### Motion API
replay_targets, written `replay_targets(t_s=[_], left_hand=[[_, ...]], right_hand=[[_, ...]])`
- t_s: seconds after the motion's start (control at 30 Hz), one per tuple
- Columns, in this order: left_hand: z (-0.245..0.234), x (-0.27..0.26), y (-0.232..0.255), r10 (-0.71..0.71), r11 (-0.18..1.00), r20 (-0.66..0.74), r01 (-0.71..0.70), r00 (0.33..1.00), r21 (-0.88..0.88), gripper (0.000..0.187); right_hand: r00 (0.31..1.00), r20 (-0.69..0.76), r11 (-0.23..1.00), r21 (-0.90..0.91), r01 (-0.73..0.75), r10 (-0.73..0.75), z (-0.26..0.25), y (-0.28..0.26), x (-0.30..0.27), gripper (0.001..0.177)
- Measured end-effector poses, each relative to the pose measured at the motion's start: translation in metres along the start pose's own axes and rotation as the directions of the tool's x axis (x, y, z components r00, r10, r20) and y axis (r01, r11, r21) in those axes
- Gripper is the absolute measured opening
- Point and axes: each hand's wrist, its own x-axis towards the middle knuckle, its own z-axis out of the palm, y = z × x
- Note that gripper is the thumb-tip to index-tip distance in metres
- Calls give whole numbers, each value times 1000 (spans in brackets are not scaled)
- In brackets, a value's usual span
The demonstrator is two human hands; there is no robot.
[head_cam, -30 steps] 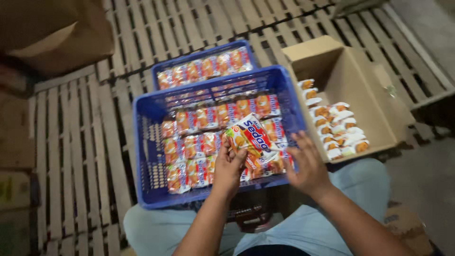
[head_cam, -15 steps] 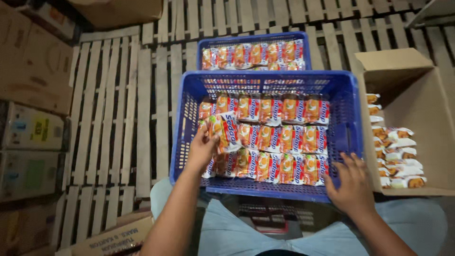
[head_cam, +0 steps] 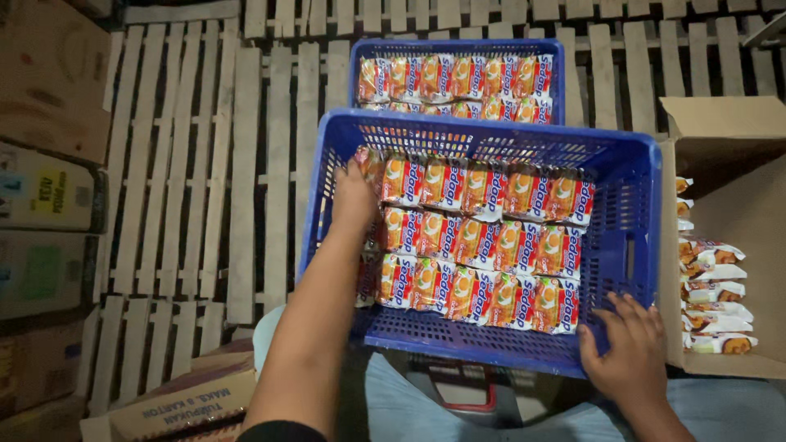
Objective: The person sorts packets of instant noodles by transferring them between a blue plastic crate and a cardboard box, rearranging them into neat rows in each container.
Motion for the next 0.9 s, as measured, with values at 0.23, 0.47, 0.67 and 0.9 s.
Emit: replay_targets(t_s=[0.23,0.47,0.67,0.9], left_hand=[[30,17,-21,312,685,-63,-179,948,707,80],[65,29,-55,300,716,24,-241,954,655,72],[85,47,-74,297,701,117,-300,948,647,73],[46,32,-20,54,690,368,-301,928,659,86]], right_hand=[[998,-23,999,1,53,-53,-1,3,-1,31],[999,1,999,-9,52,-52,2,7,-7,29],[999,34,999,-15,42,-42,-4,3,-4,27],[998,55,999,-22,34,-32,-7,2,-3,26]])
